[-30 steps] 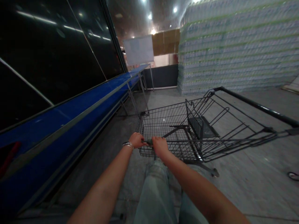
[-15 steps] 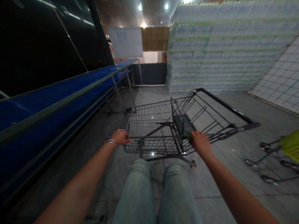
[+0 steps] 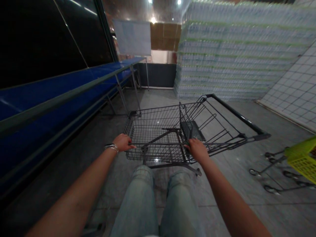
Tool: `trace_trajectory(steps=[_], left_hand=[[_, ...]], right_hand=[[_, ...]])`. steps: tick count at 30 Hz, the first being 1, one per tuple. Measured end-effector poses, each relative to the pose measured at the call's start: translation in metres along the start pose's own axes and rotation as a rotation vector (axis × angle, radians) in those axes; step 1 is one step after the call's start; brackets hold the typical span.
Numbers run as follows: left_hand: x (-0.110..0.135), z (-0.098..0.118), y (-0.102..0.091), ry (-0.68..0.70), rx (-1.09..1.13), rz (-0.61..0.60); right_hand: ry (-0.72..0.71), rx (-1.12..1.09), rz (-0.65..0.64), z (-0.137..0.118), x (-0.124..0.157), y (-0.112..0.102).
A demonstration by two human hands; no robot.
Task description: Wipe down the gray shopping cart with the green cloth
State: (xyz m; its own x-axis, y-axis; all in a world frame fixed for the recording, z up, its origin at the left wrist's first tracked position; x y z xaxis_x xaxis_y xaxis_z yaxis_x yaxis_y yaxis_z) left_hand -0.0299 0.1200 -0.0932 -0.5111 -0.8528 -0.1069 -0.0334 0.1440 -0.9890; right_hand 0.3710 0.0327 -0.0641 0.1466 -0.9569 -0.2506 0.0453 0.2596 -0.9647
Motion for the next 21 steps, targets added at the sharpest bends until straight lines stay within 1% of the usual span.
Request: trace_trajectory(steps=[2, 8, 10, 12, 13, 15, 17, 21], left_hand=[[0.002, 0.002, -0.002, 0.008, -0.02, -0.009], [0.01, 0.01, -0.007, 0.012, -0.051, -0.024], [0.012, 0.012, -0.008, 0.006, -0.052, -0.023], [0.014, 0.014, -0.01, 0.003, -0.058, -0.015], [0.015, 0.015, -0.01, 0.003, -0.059, -0.012], [0.016, 0.016, -0.01, 0.001, -0.057, -0.012], [0.016, 0.016, -0.01, 0.004, -0.052, -0.014], [0.016, 0.02, -0.011, 0.026, -0.062, -0.012]], right_hand=[[-0.067, -0.028, -0.011, -0.058, -0.013, 0.0], [-0.162, -0.162, 0.02, -0.214, -0.043, -0.008], [-0.219, -0.224, 0.034, -0.261, -0.049, -0.01], [-0.282, -0.274, 0.06, -0.3, -0.051, -0.011], [-0.297, -0.288, 0.079, -0.313, -0.051, -0.011], [-0.293, -0.297, 0.116, -0.328, -0.051, -0.01], [-0.269, -0.298, 0.14, -0.332, -0.05, -0.006], [-0.264, -0.322, 0.161, -0.327, -0.046, -0.001]])
Point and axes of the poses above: each hand's wrist, its own x-axis away from the middle knuckle, its own y-axis out of the palm, z = x × y, the point moved 8 cm from there along -x, towards the middle knuckle, and after that the axes turned 10 degrees about z, right-handed, at the moved point
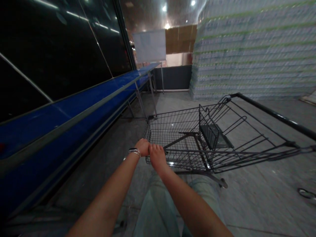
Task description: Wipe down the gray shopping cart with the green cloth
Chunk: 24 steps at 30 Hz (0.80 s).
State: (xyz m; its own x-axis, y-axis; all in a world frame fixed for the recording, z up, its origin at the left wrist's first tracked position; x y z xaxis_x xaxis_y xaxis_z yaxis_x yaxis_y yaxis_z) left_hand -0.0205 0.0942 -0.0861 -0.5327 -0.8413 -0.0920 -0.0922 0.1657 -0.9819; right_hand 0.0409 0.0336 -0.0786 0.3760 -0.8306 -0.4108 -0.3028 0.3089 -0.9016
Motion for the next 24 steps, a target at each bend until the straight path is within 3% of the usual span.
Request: trace_trajectory(steps=[6, 10, 14, 17, 22, 24], left_hand=[[-0.005, 0.002, 0.001, -0.007, 0.01, 0.005], [-0.011, -0.002, 0.007, -0.016, 0.03, -0.027], [-0.014, -0.003, 0.01, -0.014, 0.021, -0.042], [-0.014, -0.004, 0.01, -0.012, 0.024, -0.021], [-0.017, -0.01, 0.011, -0.016, 0.091, 0.014], [-0.019, -0.013, 0.012, -0.022, 0.121, 0.031]], right_hand=[[0.081, -0.009, 0.009, 0.029, 0.013, -0.012], [0.186, 0.07, 0.038, 0.085, 0.04, -0.036], [0.242, 0.201, 0.11, 0.166, 0.082, -0.07], [0.229, 0.284, 0.091, 0.243, 0.113, -0.096], [0.342, 0.294, -0.188, 0.385, 0.156, -0.135], [0.412, 0.262, -0.285, 0.422, 0.168, -0.145]])
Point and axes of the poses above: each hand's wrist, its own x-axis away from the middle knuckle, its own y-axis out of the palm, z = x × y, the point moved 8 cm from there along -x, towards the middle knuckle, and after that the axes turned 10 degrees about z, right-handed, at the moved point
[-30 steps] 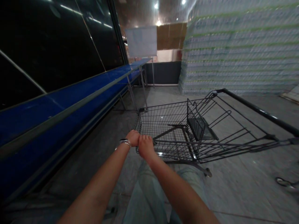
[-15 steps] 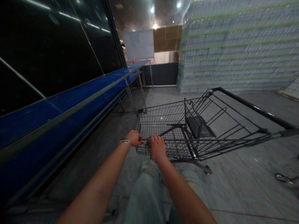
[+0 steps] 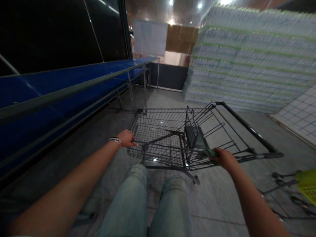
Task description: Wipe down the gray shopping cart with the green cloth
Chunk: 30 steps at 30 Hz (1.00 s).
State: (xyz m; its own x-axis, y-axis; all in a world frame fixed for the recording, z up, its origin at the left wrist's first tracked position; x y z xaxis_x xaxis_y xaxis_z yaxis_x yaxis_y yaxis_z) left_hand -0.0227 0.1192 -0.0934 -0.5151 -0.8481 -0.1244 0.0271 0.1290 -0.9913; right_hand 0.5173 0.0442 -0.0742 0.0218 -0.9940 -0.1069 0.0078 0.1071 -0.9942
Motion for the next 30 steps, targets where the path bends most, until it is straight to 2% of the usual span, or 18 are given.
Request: trace_trajectory(steps=[2, 4, 6, 9, 12, 15, 25, 28, 30], left_hand=[[-0.001, -0.001, 0.001, 0.002, -0.004, 0.004], [-0.002, -0.001, 0.001, 0.005, -0.026, -0.001], [-0.001, -0.001, 0.0, -0.005, -0.03, -0.006], [0.001, 0.0, -0.001, -0.029, 0.002, -0.003], [0.003, 0.002, -0.003, -0.031, 0.01, -0.004], [0.005, 0.005, -0.004, -0.019, -0.012, -0.011], [0.012, 0.014, -0.006, -0.015, -0.029, -0.008], [0.015, 0.015, -0.006, -0.014, -0.03, -0.004], [0.016, 0.016, -0.005, -0.006, -0.039, -0.009]], right_hand=[[0.007, 0.004, -0.042, 0.015, -0.001, 0.001], [0.008, 0.062, -0.046, 0.013, -0.002, 0.003], [0.01, 0.117, -0.054, 0.0, -0.003, 0.006], [-0.057, 0.106, -0.05, -0.04, -0.006, 0.008], [-0.141, 0.073, -0.062, -0.093, -0.011, 0.007], [-0.214, 0.088, -0.087, -0.156, -0.017, 0.008], [-0.47, -0.05, -0.095, -0.399, -0.034, -0.002], [-0.524, -0.096, -0.079, -0.447, -0.034, -0.006], [-0.528, -0.106, -0.079, -0.46, -0.034, -0.006]])
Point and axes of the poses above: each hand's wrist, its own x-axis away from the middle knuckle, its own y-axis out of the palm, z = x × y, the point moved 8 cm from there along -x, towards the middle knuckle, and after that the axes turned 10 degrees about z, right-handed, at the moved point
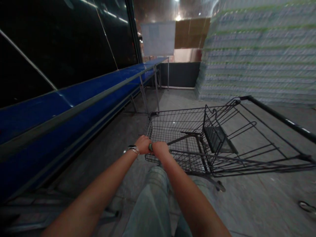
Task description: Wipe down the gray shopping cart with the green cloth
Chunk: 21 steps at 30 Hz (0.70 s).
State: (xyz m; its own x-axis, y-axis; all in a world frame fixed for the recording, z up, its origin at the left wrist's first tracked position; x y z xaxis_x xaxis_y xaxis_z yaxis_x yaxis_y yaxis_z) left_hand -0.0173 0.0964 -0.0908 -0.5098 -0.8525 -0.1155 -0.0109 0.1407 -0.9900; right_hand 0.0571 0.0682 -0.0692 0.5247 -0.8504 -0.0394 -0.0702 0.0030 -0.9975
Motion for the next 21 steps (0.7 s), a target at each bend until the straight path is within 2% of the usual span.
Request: trace_trajectory(steps=[10, 14, 17, 21], left_hand=[[-0.006, 0.002, -0.001, 0.032, -0.085, 0.006], [-0.01, 0.002, 0.0, 0.051, -0.095, 0.004], [-0.012, 0.001, 0.001, 0.048, -0.095, 0.011], [-0.012, -0.001, 0.002, 0.035, -0.092, 0.024]], right_hand=[[0.076, -0.01, 0.036, 0.012, 0.003, 0.002], [0.09, -0.024, 0.073, 0.021, 0.014, -0.002], [0.112, -0.016, 0.163, 0.04, 0.033, -0.006], [0.169, 0.071, 0.29, 0.086, 0.072, -0.008]])
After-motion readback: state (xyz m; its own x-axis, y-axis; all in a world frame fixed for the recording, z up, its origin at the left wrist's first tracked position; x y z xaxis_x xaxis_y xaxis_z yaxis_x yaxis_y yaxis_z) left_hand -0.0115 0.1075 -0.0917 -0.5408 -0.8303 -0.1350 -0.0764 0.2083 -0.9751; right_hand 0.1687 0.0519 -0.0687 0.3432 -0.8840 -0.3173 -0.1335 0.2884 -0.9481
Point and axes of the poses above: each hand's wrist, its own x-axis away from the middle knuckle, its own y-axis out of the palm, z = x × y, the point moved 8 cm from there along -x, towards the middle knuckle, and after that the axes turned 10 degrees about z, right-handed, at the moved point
